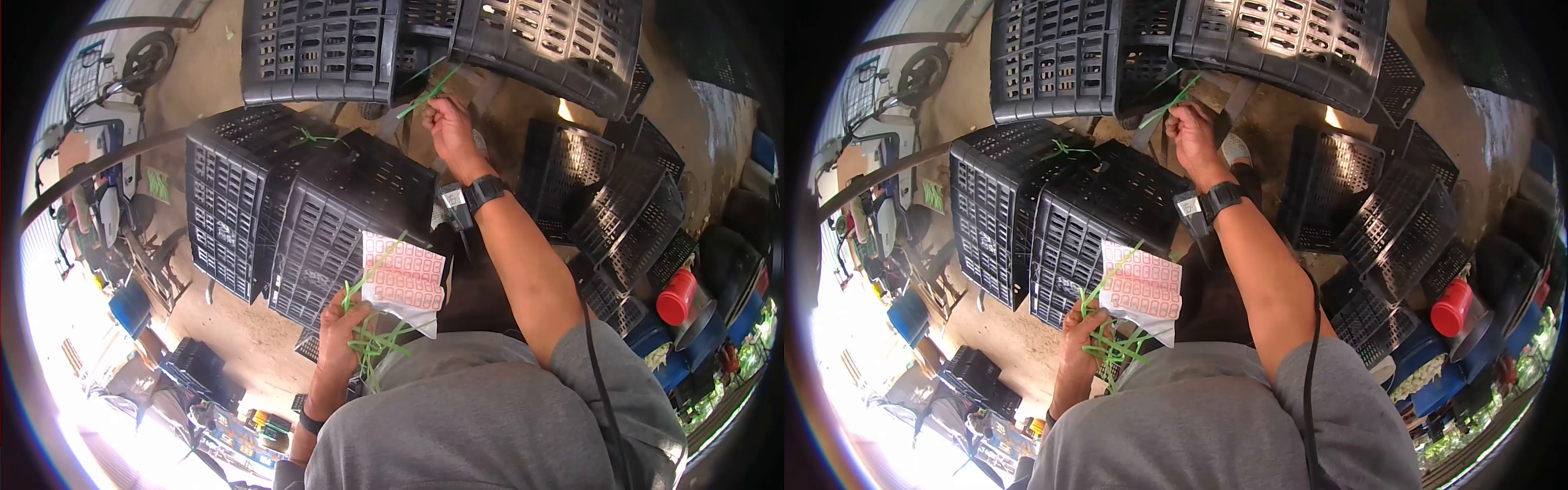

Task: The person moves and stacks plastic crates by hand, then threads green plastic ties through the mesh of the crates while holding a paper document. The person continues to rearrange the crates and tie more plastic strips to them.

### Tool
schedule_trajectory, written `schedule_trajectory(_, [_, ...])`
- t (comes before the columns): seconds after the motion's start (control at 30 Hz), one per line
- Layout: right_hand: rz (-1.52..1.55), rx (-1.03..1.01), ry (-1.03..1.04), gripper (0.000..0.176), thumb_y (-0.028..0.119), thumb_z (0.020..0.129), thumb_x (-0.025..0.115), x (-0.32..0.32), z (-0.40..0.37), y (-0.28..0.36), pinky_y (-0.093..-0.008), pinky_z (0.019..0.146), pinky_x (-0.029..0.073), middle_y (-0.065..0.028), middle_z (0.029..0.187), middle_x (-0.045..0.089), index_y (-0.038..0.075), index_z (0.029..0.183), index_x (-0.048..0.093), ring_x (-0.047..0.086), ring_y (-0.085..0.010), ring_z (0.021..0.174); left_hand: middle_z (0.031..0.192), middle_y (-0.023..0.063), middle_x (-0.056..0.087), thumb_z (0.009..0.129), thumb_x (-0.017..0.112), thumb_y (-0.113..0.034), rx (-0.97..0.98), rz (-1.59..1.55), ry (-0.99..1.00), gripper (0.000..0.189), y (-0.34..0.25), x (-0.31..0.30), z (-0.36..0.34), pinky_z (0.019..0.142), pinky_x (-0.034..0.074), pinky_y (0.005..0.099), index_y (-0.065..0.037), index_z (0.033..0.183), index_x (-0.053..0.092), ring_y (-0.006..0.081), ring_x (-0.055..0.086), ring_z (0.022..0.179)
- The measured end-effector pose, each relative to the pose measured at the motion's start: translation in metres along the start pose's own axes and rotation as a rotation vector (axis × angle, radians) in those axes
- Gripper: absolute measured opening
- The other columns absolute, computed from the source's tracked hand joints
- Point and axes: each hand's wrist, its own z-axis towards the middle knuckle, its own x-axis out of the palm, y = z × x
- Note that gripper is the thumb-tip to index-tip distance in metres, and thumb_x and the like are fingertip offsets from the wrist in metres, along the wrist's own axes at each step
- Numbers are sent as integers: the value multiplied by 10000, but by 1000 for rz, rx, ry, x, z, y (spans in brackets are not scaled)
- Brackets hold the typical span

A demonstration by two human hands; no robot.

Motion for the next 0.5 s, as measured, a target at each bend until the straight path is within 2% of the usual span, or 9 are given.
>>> schedule_trajectory(0.03, [2,2,0,65,99,774,617,6,-4,4,-245,532,355,-3,636,496,78,776,556,452,-109,558,628,-5,494,806,558,19,7,32,-35,98,-1,2,-1,421,403,179,-62,842,517,63,472,480])
schedule_trajectory(0.1, [46,-67,148,106,128,792,639,16,-11,13,-239,543,362,-2,664,513,69,797,550,461,-107,562,633,-3,503,804,557,21,6,20,6,99,-1,-6,1,427,412,179,-61,847,521,66,485,487])
schedule_trajectory(0.13, [44,-66,148,106,128,792,639,18,-17,17,-239,543,362,-2,664,513,69,797,550,461,-107,562,639,-1,512,803,556,22,6,9,50,101,-1,-8,1,434,420,179,-60,852,524,69,498,494])
schedule_trajectory(0.23, [-79,-37,70,149,158,810,665,15,-22,27,-243,574,396,-3,709,539,62,810,552,499,-105,601,651,4,525,800,548,33,-3,-3,-8,109,-5,3,-2,438,431,179,-57,858,528,72,515,503])
schedule_trajectory(0.3, [-171,136,-226,158,171,819,679,-5,-20,18,-247,593,430,-9,755,563,63,835,565,539,-102,650,658,0,527,799,539,41,8,13,18,118,0,-2,0,436,432,178,-63,853,526,70,514,498])
schedule_trajectory(0.37, [-203,134,-200,141,146,818,678,-15,-11,11,-246,581,447,-17,775,578,63,868,577,561,-109,663,670,-3,531,799,535,45,4,17,23,121,2,-3,2,428,429,178,-67,844,520,64,512,497])
schedule_trajectory(0.43, [-141,84,-79,128,141,821,672,-20,-1,2,-241,558,449,-18,761,585,64,874,584,563,-115,637,665,-6,523,795,536,47,-8,28,-9,130,1,3,0,424,426,180,-71,848,522,64,508,494])
schedule_trajectory(0.5, [-94,104,-79,121,137,821,670,-23,8,-7,-241,563,452,-15,754,586,63,870,587,565,-117,636,661,-10,515,792,537,49,-9,39,-22,139,1,6,2,420,424,182,-76,851,523,64,504,491])
